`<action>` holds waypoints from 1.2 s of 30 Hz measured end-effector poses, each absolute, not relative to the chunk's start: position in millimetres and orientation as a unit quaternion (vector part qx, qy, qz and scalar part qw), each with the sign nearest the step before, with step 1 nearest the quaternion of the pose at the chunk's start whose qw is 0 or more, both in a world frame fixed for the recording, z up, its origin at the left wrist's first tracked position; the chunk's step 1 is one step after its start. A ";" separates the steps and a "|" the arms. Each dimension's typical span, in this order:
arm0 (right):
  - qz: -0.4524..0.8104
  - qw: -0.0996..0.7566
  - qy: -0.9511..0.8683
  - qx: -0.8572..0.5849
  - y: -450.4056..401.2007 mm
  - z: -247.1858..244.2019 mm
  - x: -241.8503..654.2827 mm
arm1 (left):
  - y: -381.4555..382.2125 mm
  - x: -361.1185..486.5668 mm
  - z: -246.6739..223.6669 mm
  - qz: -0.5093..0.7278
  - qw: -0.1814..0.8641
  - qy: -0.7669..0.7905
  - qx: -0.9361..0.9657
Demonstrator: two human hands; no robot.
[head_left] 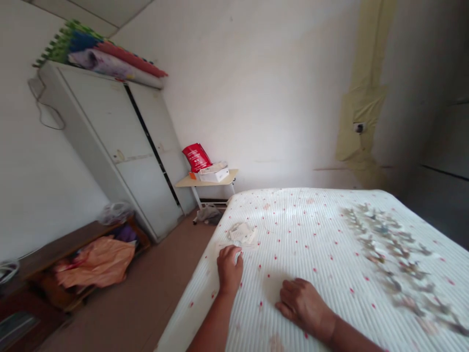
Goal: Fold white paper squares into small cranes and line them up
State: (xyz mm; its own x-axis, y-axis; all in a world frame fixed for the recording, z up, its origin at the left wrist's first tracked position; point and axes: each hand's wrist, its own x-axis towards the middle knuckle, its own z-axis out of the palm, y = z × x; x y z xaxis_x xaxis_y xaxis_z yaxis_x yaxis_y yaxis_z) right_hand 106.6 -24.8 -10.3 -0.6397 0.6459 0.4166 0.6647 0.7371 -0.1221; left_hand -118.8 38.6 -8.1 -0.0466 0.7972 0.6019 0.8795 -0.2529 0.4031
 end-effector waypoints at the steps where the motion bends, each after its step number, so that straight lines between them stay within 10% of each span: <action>1: -0.020 0.221 -0.905 -0.363 -24.8 -10.9 106.8 | 39.9 -118.4 -7.7 -0.388 0.052 -0.610 -0.689; 36: -0.068 0.176 -0.895 -0.405 -15.7 -31.3 97.4 | 113.0 -114.5 -12.7 -0.144 0.155 -0.718 -0.663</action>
